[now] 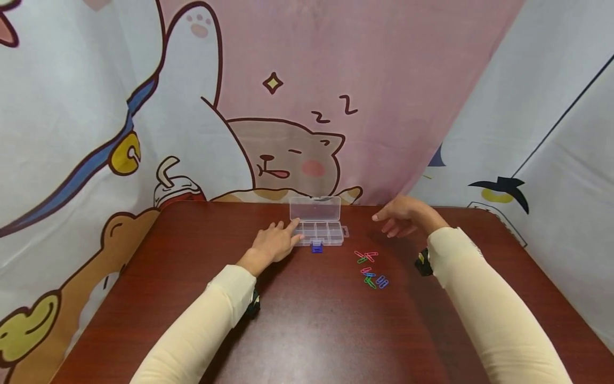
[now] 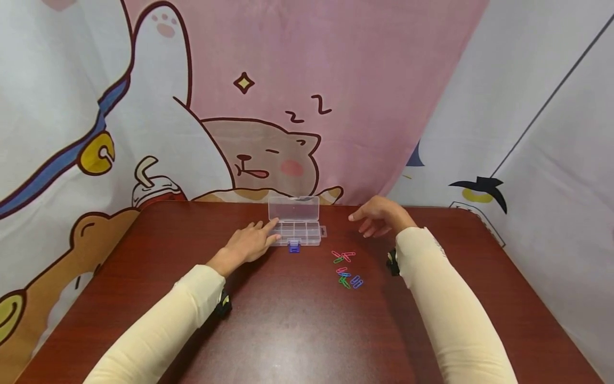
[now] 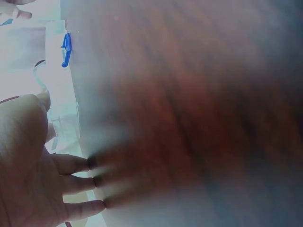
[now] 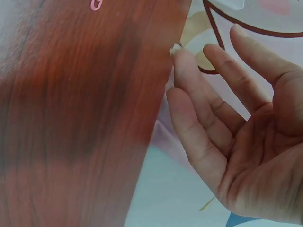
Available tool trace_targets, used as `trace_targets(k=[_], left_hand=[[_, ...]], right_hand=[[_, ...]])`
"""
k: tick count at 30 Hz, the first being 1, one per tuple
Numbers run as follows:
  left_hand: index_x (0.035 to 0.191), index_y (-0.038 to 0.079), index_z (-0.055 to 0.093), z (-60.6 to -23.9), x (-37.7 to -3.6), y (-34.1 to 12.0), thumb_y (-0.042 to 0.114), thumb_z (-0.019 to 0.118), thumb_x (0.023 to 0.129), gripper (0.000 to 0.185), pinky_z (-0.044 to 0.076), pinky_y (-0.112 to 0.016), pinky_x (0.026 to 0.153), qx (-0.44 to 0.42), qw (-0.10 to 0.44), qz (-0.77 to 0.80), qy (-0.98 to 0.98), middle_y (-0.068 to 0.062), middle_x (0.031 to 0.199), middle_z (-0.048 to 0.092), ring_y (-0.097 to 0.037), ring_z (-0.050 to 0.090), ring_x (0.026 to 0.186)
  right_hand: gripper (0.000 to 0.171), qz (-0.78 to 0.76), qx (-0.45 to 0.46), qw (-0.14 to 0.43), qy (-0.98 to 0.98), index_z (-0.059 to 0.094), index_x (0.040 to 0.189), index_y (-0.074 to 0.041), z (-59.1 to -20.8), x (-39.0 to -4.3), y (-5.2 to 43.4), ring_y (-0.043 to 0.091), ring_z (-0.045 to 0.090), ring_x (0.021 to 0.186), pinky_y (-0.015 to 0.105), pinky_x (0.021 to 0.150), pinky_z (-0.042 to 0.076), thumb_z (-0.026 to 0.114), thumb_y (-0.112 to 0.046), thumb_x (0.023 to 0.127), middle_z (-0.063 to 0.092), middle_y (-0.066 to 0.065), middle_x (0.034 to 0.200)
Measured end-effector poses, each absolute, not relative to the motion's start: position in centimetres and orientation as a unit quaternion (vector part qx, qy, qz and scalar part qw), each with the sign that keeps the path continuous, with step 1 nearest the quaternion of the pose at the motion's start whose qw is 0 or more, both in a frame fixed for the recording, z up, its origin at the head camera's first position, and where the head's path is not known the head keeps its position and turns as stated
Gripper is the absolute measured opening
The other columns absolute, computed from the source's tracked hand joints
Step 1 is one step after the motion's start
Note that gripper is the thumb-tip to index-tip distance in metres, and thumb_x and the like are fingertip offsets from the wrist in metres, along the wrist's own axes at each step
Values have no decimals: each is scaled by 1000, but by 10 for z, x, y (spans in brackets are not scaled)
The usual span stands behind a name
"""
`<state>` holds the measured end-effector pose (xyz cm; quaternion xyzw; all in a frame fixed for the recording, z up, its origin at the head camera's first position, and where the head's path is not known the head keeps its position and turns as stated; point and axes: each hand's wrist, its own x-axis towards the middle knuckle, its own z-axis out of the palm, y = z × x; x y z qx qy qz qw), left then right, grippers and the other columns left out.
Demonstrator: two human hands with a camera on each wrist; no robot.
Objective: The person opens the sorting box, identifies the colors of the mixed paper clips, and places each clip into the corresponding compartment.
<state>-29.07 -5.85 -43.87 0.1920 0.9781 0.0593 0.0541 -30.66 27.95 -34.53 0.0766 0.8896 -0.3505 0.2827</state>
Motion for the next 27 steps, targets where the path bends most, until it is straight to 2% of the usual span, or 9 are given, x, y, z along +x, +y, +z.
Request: trace_targets(k=[4,12,27], left_hand=[[157,28,21,-439,-291,-59,57,27,102,62,38,-58,104,195,54,64,977,-19,151,40,-40,37,138],[156,29,22,-437,-291,-58,59,26,102,62,38,-58,104,192,56,69,977,-19,151,40,-40,37,138],[156,29,23,-438,-290,-60,57,27,102,61,38,-58,103,192,52,68,978,-19,151,41,-40,38,138]], right_hand=[[43,-352,86,311,879,62,113,0,-349,-305,286,19,72,73,44,81,56,65,-38,92,75,12,91],[47,-350,85,326,874,62,129,-4,-356,-301,294,16,70,69,40,76,56,66,-34,92,74,6,83],[28,-335,77,350,871,71,112,-10,-386,-292,282,15,69,68,39,74,56,70,-26,89,74,6,84]])
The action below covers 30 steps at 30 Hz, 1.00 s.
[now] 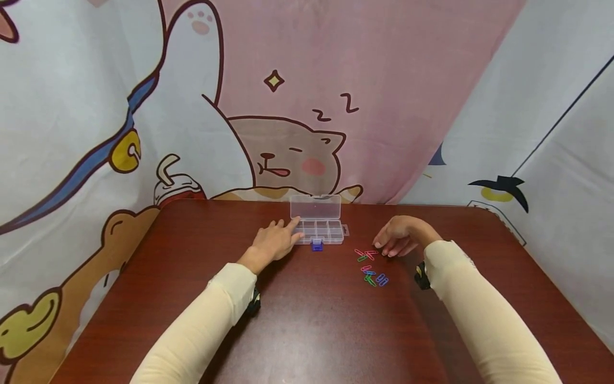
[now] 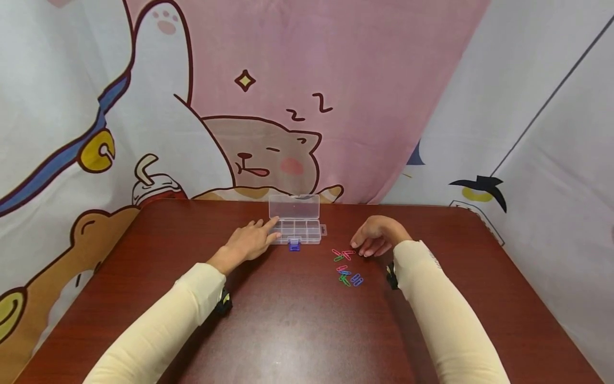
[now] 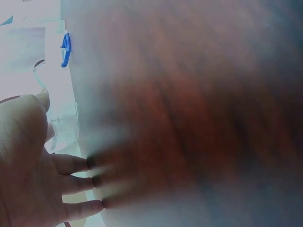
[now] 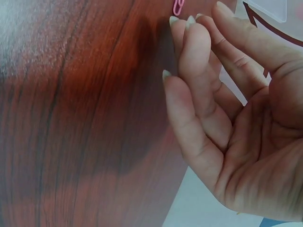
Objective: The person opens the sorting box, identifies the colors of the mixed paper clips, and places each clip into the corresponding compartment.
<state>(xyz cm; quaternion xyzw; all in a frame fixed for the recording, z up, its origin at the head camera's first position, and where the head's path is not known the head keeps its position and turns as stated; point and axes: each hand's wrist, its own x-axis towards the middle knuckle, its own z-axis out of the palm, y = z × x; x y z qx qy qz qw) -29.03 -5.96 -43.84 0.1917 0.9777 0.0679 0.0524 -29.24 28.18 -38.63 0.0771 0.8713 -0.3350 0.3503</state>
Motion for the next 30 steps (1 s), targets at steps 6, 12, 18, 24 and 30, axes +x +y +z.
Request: trace_targets(k=[6,12,18,24,30], left_hand=[[156,29,22,-437,-291,-59,58,26,102,62,37,-59,104,191,54,64,978,-19,151,39,-40,37,138],[156,28,22,-437,-291,-58,57,27,102,62,38,-59,104,190,56,65,978,-19,151,40,-40,38,138],[156,29,23,-439,-292,-58,57,27,102,62,39,-58,103,190,54,64,978,-19,150,41,-39,39,138],[156,29,22,-440,-292,-57,57,26,102,61,38,-59,103,187,56,66,979,-19,151,40,-39,37,138],[156,30,23,-440,-292,-57,58,25,102,61,37,-59,103,185,56,69,979,-18,151,40,-39,37,139]], right_hand=[[25,-322,70,356,875,71,111,-9,-389,-291,278,15,69,71,39,75,55,68,-22,90,74,5,85],[17,-304,66,343,886,74,100,-10,-395,-289,275,17,70,71,39,72,55,70,-21,88,72,4,82],[13,-289,66,329,897,73,95,-10,-399,-288,273,18,70,71,39,69,56,73,-20,86,71,4,81],[13,-277,61,326,902,72,93,-11,-403,-290,272,18,72,72,37,67,56,74,-20,85,71,5,82],[10,-279,63,331,899,71,89,-10,-405,-290,271,18,72,72,37,67,56,75,-18,84,71,6,80]])
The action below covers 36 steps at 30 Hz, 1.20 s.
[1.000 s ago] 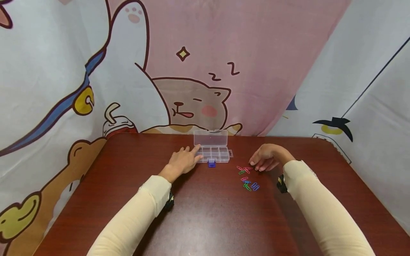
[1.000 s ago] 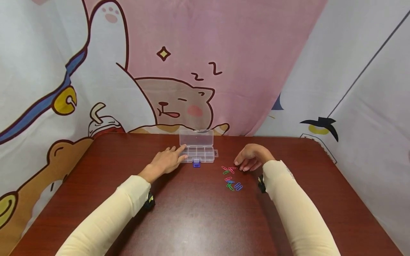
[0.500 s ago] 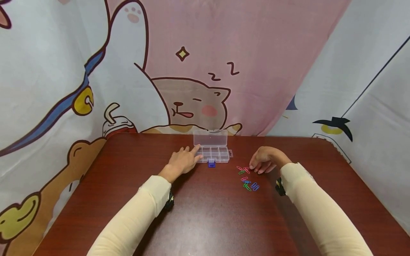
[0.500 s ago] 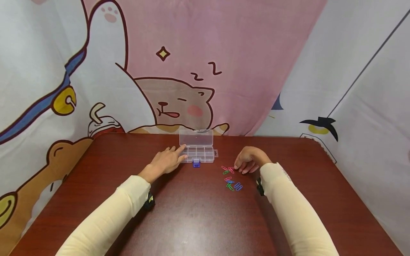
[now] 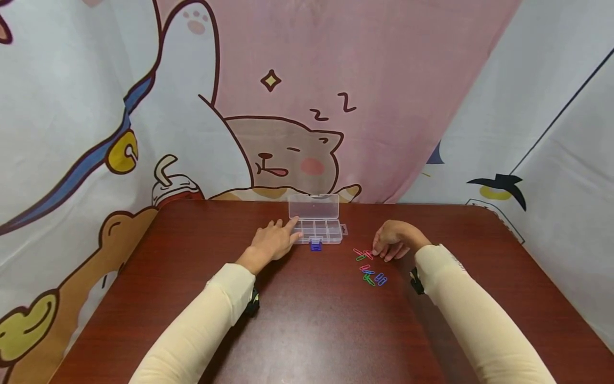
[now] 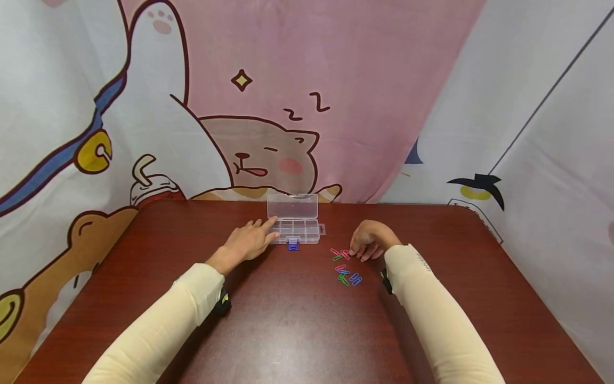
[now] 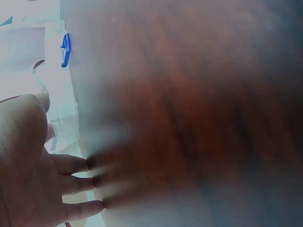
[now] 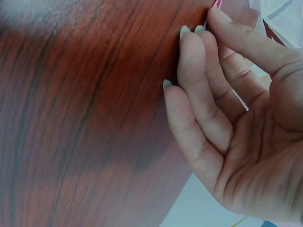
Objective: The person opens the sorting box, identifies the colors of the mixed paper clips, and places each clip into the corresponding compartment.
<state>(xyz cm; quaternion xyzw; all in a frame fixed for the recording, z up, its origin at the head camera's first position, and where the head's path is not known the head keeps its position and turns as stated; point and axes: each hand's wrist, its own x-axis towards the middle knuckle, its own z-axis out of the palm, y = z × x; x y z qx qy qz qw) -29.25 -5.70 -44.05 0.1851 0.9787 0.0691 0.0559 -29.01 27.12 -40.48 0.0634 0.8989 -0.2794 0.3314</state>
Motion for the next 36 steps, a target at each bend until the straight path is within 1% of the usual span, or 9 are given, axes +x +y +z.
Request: trace_targets(k=[7,12,15,19,23,29,36], left_hand=[[156,30,22,-440,-292,-57,58,25,102,61,37,-59,104,185,57,68,979,-18,152,39,-39,37,139],[156,30,22,-439,-292,-57,58,25,102,62,36,-59,104,186,59,68,979,-18,152,38,-39,36,139],[156,30,22,-439,-292,-58,58,25,102,61,37,-59,104,185,58,69,979,-18,152,39,-39,37,139],[156,31,23,-439,-291,-58,58,26,102,61,38,-59,102,184,56,69,979,-18,151,41,-38,38,138],[156,30,23,-439,-291,-58,58,26,102,61,38,-59,103,185,57,71,978,-18,151,40,-39,38,138],[156,30,22,-438,-291,-58,58,25,102,61,36,-60,104,184,63,71,978,-18,152,38,-39,36,139],[156,30,21,-437,-291,-58,59,26,102,62,35,-59,106,184,67,72,978,-18,153,37,-39,35,140]], right_hand=[[5,-228,38,302,925,72,82,-12,-403,-291,263,18,71,68,37,61,55,76,-14,81,73,4,77],[6,-203,30,288,935,72,77,-14,-401,-291,258,18,71,67,38,62,56,76,-11,81,73,4,74],[1,-196,18,283,939,74,80,-11,-401,-290,256,18,70,67,38,62,56,75,-10,81,73,4,73],[6,-192,3,288,938,75,84,-8,-400,-289,255,18,70,67,38,63,56,75,-12,80,73,4,73],[6,-196,6,296,935,75,85,-9,-401,-290,256,17,70,69,38,64,57,75,-14,81,73,3,74],[6,-239,31,297,924,75,85,-9,-405,-290,263,16,71,69,36,63,56,73,-15,84,72,1,74],[12,-311,75,310,895,75,92,-7,-406,-291,273,16,71,71,35,67,56,65,-12,88,70,3,75]])
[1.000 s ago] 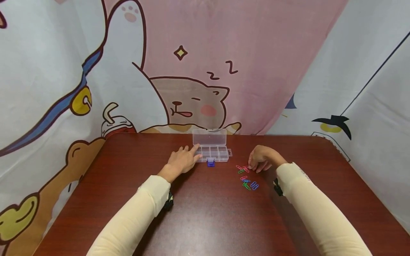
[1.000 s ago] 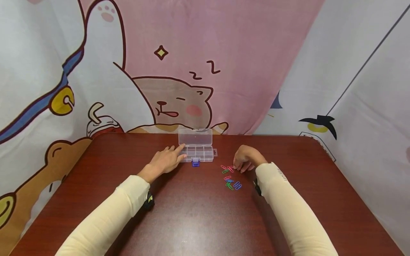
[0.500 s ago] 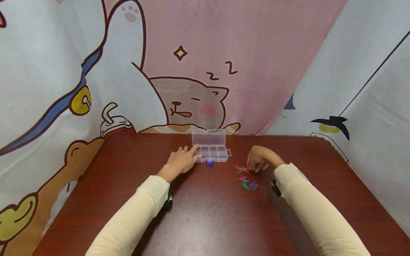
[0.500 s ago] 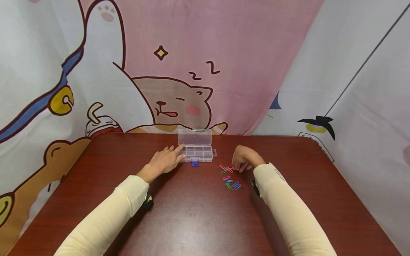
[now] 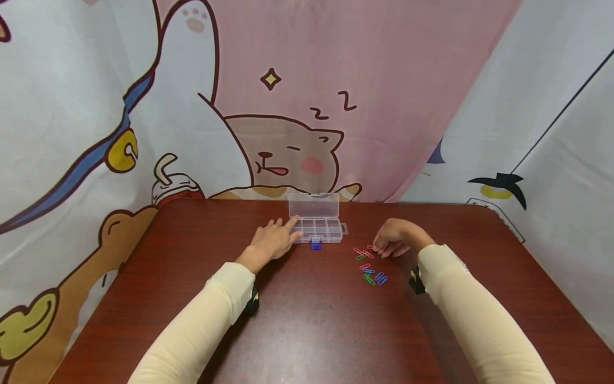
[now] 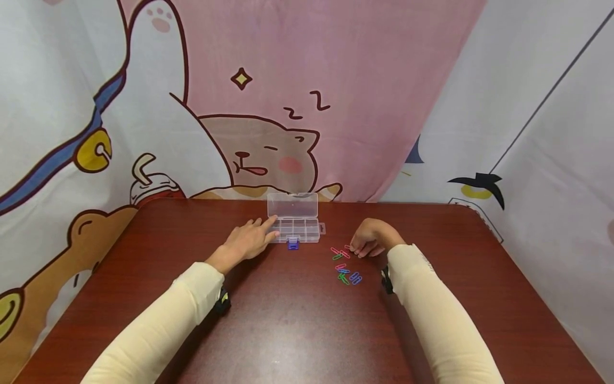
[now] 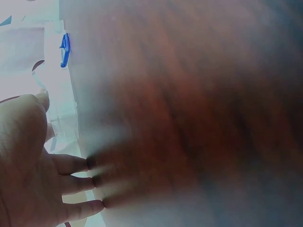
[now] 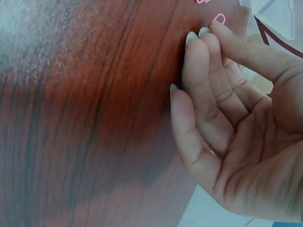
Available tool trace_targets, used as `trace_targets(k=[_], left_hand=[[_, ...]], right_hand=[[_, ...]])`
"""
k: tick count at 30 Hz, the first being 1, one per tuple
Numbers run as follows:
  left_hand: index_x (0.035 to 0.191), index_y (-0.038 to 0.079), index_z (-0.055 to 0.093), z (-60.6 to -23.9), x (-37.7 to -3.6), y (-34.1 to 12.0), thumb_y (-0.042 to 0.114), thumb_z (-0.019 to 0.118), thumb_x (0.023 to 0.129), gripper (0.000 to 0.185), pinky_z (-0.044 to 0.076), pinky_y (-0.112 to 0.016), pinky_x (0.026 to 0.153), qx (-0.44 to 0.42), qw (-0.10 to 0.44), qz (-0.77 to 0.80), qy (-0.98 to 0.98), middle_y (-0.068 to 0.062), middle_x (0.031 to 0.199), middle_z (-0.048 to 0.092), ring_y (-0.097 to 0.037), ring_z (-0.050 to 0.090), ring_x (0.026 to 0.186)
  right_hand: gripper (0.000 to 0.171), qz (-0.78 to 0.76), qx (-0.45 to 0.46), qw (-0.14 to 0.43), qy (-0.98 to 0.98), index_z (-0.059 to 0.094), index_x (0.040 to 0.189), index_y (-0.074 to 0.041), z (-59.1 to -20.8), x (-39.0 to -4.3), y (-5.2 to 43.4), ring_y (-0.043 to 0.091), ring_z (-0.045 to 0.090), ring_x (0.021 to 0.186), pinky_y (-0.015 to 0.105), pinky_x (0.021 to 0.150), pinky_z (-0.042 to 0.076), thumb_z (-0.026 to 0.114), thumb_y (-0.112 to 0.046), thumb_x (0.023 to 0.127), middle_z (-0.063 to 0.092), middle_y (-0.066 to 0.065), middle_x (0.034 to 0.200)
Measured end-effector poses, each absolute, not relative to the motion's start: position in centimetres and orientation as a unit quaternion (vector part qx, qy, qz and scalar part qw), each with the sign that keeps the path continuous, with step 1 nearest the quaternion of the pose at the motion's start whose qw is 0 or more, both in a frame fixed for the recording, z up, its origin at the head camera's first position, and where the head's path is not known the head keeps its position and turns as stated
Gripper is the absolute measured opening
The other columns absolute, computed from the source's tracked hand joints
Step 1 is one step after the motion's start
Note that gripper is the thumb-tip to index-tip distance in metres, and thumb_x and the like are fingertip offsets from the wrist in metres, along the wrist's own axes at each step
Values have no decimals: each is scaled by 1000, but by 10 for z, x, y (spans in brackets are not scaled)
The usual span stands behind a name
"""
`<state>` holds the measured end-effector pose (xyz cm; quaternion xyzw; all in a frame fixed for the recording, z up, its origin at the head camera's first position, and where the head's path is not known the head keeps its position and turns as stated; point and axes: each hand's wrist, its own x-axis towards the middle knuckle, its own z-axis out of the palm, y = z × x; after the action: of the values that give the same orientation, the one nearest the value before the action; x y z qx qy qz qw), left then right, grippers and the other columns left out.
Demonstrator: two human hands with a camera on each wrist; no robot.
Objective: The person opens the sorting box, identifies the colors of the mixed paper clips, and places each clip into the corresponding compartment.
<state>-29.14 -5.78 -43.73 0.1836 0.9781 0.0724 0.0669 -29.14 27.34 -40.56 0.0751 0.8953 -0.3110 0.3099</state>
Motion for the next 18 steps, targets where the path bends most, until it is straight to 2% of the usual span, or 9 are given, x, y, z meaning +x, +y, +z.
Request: trace_targets(k=[6,11,13,16,18], left_hand=[[156,29,21,-437,-291,-58,58,25,102,62,35,-59,106,185,66,66,978,-19,153,37,-39,35,140],[156,31,20,-436,-291,-57,58,25,102,61,35,-59,106,180,69,70,979,-18,153,36,-39,34,141],[156,31,20,-436,-291,-57,58,26,102,61,35,-59,106,178,70,72,979,-18,153,37,-38,34,141],[156,31,20,-436,-291,-57,59,26,102,62,35,-58,106,177,70,73,979,-18,153,37,-38,35,140],[156,31,21,-437,-291,-57,59,26,102,61,35,-58,106,178,69,73,979,-18,153,38,-38,35,140]], right_hand=[[17,-380,100,309,866,73,102,-3,-402,-295,278,13,69,70,35,70,56,65,-12,90,71,2,74],[32,-472,111,298,822,63,118,2,-395,-299,278,10,70,70,35,75,54,65,-15,92,72,0,78],[33,-496,109,299,808,60,120,1,-393,-301,278,9,70,72,34,75,53,65,-17,93,72,-1,82],[28,-518,108,306,792,61,117,-4,-392,-304,278,8,69,76,31,74,53,64,-19,94,71,-3,86],[19,-529,111,307,784,63,109,-9,-391,-305,276,7,68,77,30,73,53,63,-20,94,71,-5,86]])
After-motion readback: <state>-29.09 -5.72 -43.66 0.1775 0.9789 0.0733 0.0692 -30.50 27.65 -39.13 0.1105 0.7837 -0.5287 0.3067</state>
